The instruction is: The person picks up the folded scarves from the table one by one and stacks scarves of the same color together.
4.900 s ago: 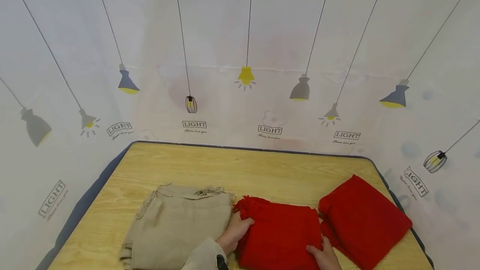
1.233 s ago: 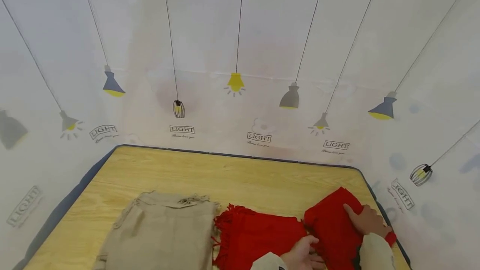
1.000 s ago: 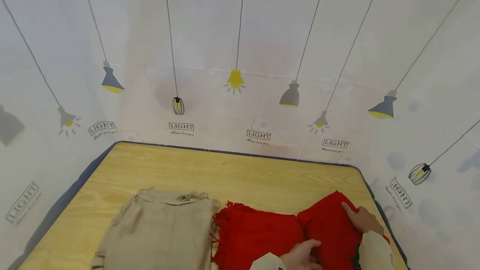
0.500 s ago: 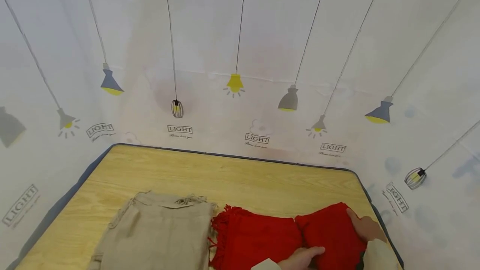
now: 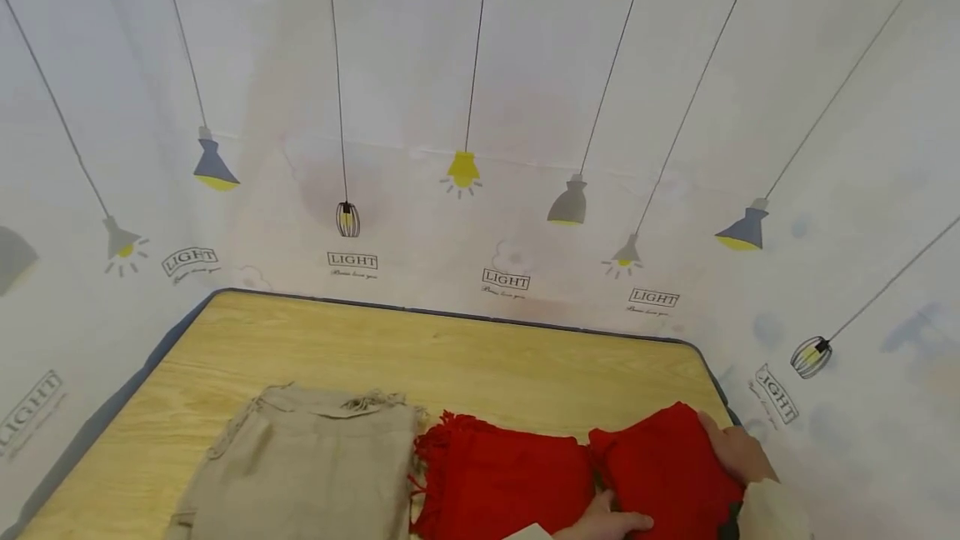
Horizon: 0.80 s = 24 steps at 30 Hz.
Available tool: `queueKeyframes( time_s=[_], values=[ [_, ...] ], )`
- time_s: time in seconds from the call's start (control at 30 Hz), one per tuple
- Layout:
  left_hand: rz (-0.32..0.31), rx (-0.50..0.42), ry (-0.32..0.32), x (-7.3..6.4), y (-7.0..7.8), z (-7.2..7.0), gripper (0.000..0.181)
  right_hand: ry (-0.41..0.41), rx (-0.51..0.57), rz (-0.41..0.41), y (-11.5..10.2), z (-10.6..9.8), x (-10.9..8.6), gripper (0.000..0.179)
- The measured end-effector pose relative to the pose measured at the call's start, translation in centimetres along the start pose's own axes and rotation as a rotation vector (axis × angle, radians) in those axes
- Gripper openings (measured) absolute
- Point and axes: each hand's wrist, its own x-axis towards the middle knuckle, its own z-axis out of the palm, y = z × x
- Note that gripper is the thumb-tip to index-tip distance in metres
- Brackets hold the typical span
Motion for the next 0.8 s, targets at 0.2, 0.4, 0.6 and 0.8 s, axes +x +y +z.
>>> queueKeyframes(
  time_s=[0.2,0.4,0.6,0.8],
  values=[
    [0.013,-0.204,-0.117,-0.8,1.0,-0.8,0.044,0.034,0.024,0.008,-1.7,-1.0,-0.5,0.093],
    [0.036,-0.366,-0.118,-1.3,1.7,-1.3,0.046,0.029,0.073,-0.007,-3.5,-1.4,-1.2,0.093],
    [0.081,-0.326,-0.051,-1.8,2.5,-2.9,0.047,0.042,0.128,-0.019,-5.3,-0.9,-1.7,0.088],
    [0.116,-0.303,-0.059,-2.6,3.4,-5.2,0.053,0.076,0.185,0.0,-6.4,0.0,-2.5,0.091]
  ],
)
